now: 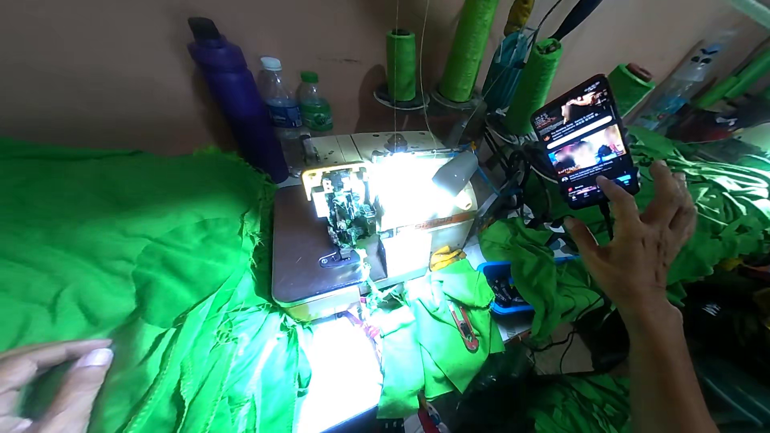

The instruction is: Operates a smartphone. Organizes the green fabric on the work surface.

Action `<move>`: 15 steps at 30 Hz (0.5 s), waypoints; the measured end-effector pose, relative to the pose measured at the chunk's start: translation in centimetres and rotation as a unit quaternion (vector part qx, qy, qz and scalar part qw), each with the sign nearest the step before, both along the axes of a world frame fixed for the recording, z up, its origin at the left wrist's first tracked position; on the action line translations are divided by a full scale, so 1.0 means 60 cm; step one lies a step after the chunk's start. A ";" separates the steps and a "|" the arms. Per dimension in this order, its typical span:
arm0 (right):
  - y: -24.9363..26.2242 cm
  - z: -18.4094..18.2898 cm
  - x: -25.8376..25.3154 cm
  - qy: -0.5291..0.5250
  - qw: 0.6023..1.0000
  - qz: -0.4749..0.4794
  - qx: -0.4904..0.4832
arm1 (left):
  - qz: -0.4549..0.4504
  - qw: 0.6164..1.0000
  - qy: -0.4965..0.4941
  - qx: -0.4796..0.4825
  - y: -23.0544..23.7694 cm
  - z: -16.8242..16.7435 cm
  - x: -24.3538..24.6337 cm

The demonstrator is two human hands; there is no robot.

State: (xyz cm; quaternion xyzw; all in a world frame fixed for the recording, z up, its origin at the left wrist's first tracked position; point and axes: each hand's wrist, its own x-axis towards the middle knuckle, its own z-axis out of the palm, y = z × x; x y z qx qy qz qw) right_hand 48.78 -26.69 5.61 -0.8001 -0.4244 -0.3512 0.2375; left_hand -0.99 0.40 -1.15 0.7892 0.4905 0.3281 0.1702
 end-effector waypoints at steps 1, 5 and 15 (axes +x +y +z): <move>0.000 0.001 0.000 0.003 1.000 0.000 -0.001 | 0.001 1.000 0.000 0.001 0.000 0.000 0.000; 0.000 0.003 -0.003 0.011 1.000 -0.003 0.000 | 0.005 1.000 -0.002 0.002 0.000 -0.001 -0.001; 0.002 0.005 -0.002 0.002 1.000 0.000 -0.003 | 0.012 1.000 -0.009 -0.019 0.029 -0.034 -0.028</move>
